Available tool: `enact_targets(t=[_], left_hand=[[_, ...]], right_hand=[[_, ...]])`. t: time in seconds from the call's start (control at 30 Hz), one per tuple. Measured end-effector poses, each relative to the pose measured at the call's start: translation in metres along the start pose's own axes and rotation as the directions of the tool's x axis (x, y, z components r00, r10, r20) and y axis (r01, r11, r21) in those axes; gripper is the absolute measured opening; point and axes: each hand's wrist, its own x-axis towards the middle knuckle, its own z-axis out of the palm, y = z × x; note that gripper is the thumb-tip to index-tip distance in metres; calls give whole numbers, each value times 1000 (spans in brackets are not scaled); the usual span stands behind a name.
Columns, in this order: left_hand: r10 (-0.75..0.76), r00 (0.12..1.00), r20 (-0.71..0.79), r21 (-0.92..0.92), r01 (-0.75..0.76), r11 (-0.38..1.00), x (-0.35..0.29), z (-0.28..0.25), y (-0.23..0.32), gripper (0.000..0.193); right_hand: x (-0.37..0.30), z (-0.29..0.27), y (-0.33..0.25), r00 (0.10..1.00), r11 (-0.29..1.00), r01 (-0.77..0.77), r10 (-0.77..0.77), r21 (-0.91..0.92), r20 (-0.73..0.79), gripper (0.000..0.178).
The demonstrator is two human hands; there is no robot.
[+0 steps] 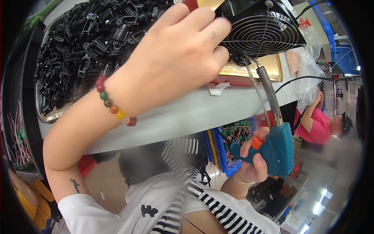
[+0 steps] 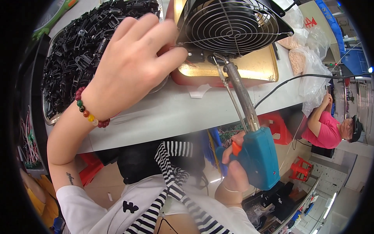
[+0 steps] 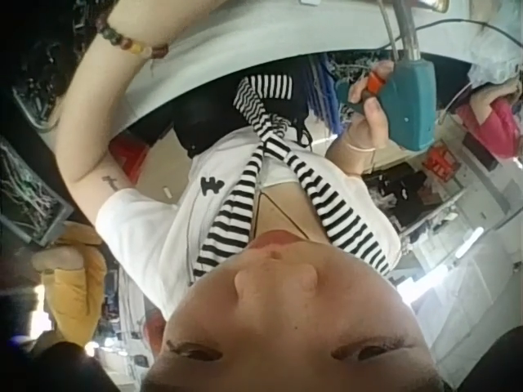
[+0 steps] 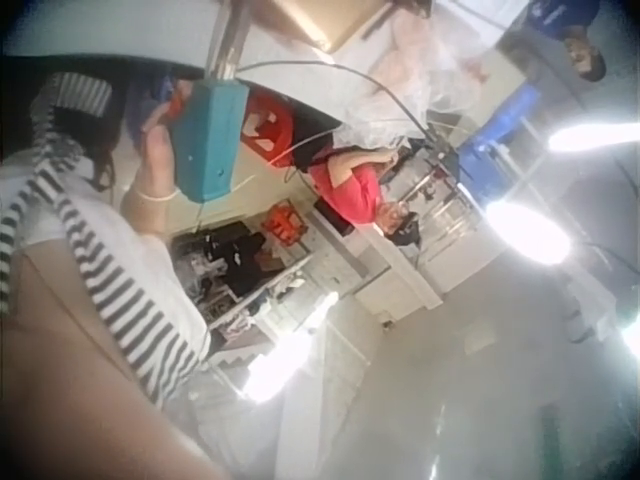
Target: The person assembles electrical components by connecting wires from circuit boards to switches and soldering the joints using a soldering iron.
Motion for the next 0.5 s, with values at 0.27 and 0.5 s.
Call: enact_targets(t=[0.27, 0.5], left_hand=[[-183, 976, 119, -340, 214, 916, -6, 5, -6, 5], [-258, 955, 143, -459, 295, 838, -3, 1, -12, 10]], right_hand=[[0, -2, 1, 998, 997, 7, -12, 72, 64, 59], [3, -7, 10, 981, 992, 122, -114, -38, 160, 60]])
